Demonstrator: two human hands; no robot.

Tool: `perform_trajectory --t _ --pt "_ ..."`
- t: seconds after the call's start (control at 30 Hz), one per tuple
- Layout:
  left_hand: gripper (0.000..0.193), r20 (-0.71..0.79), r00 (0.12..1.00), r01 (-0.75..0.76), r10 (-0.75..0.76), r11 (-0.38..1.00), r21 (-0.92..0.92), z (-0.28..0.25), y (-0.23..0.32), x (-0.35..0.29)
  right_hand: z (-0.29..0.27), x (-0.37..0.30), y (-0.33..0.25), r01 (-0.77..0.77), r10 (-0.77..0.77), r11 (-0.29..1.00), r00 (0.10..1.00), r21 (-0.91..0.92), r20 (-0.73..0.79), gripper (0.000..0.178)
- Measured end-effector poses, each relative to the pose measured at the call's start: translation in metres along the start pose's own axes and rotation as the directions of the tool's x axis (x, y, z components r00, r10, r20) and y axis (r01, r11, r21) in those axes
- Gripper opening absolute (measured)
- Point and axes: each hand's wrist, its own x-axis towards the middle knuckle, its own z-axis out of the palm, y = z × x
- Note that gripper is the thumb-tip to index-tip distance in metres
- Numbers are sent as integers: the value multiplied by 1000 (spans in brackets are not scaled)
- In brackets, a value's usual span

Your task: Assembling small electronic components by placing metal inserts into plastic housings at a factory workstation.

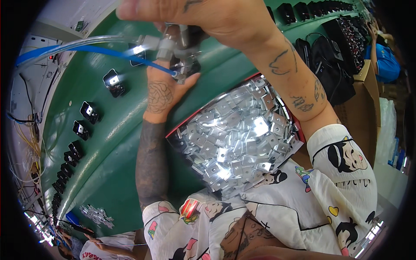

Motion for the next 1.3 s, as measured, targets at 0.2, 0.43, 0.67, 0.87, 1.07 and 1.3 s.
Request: perform_trajectory --t 0.2,0.43,0.67,0.87,1.07,1.3 --pt "56 -6 999 -44 43 994 -96 -4 10 3 1 3 6 58 -58 998 998 -16 -31 51" --pt "62 -116 992 -54 42 993 -103 0 4 2 3 3 5 52 -52 998 999 -18 -14 50" --pt "63 -104 995 -17 1 989 -150 -3 9 2 1 4 5 43 -45 995 999 -91 -22 49" --pt "65 15 994 107 -106 980 -168 -5 9 5 -1 7 11 25 -27 996 999 -85 -22 48" --pt "65 -50 999 1 -2 1000 -26 5 3 5 0 16 10 25 -24 998 1000 -56 10 48" --pt "66 -37 999 31 -37 990 -141 2 8 4 -7 17 1 -18 18 1000 998 10 57 47"
